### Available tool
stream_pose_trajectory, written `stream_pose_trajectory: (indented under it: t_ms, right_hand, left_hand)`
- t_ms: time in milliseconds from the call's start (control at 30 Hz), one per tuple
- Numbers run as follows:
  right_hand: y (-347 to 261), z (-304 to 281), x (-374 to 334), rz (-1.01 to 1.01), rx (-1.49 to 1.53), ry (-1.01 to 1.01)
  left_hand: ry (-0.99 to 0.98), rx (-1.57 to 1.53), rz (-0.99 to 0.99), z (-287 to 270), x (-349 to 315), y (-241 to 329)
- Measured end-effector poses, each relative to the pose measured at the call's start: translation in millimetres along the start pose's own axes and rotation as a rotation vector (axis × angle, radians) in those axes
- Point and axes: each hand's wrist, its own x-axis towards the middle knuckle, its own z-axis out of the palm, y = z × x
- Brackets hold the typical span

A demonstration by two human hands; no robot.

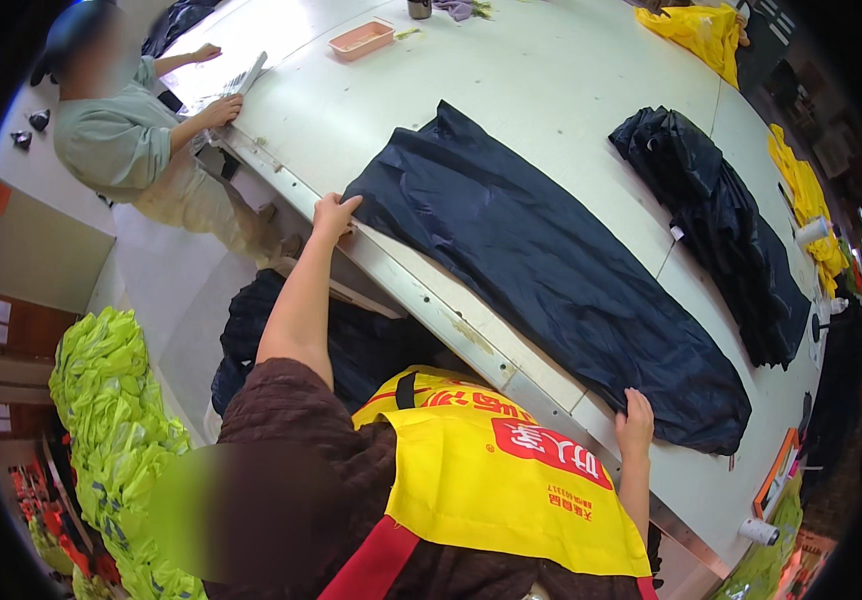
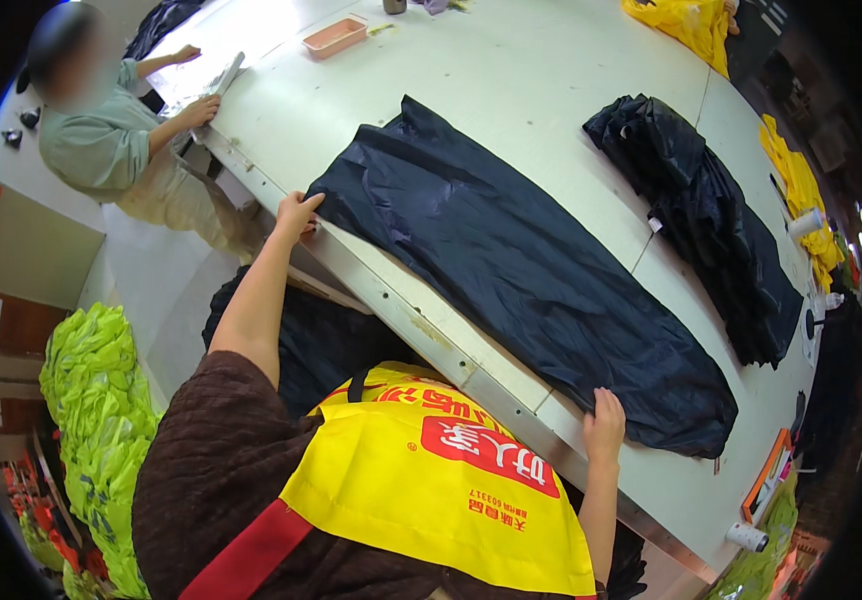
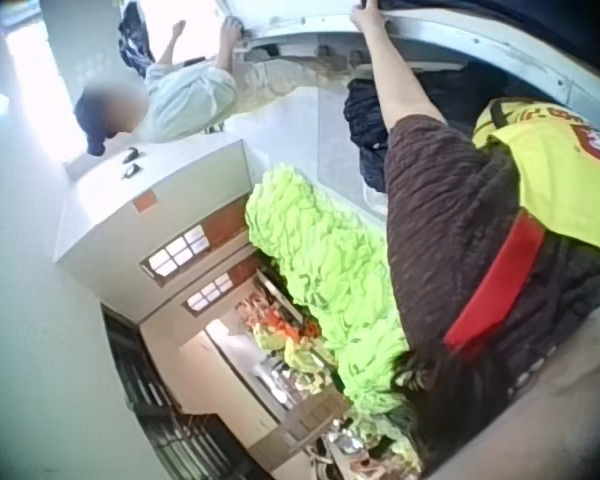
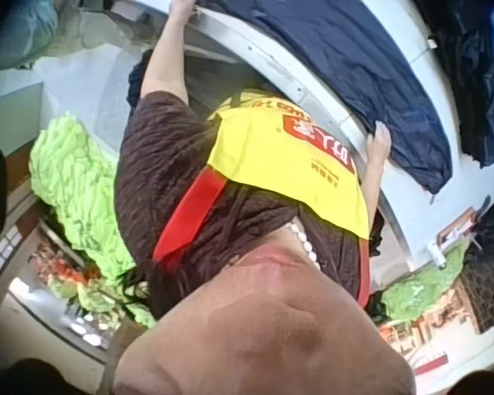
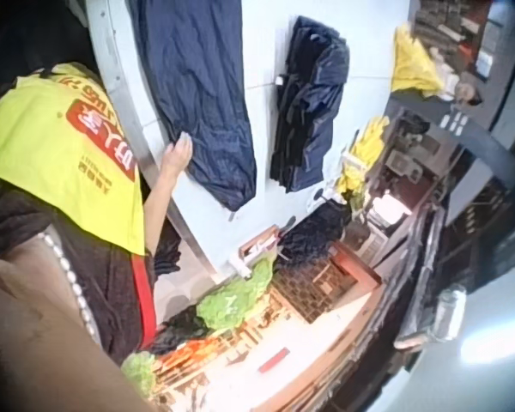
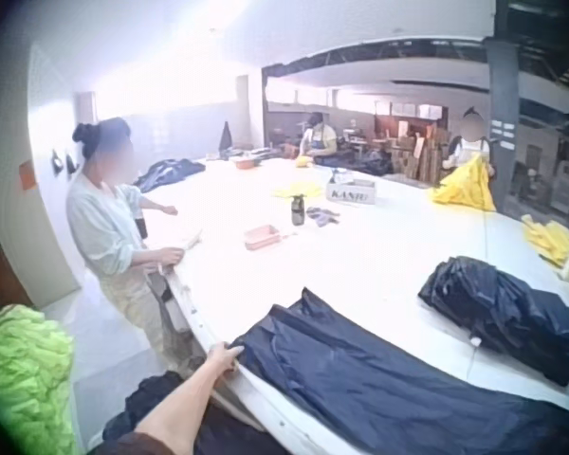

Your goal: The person repeatedly picks up black pants from a white basket, unfolds them on a table, folds them neatly, and stacks them. The process is repeated for multiple pairs of pants throughout the clip.

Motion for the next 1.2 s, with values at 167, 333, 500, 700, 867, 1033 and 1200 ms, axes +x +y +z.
stream_pose_trajectory:
  t_ms: [167,333,500,700,867,1033,1200]
  right_hand:
    - [9.6,19.3,0.5,0.096,0.127,0.069]
    - [4.7,26.2,-10.0,0.288,0.145,0.113]
    - [-8.1,32.6,-5.5,0.276,0.012,0.197]
    - [-15.0,28.2,3.2,0.208,0.005,0.165]
    - [-20.0,21.8,2.3,0.272,0.037,0.122]
    - [-21.5,9.9,4.2,0.224,0.048,0.100]
    - [-16.6,-5.4,3.3,0.227,-0.150,0.092]
  left_hand:
    - [-0.269,-0.901,0.130,7.2,64.2,71.5]
    - [-0.756,-1.062,0.862,-4.2,-14.3,296.1]
    - [-0.203,-0.483,1.104,5.4,-3.1,290.5]
    - [-0.017,0.269,0.673,62.6,100.4,109.4]
    - [0.057,0.472,0.692,85.1,97.1,76.4]
    - [0.109,0.722,0.472,79.8,72.1,88.3]
    - [0.025,0.644,0.508,75.1,91.0,63.7]
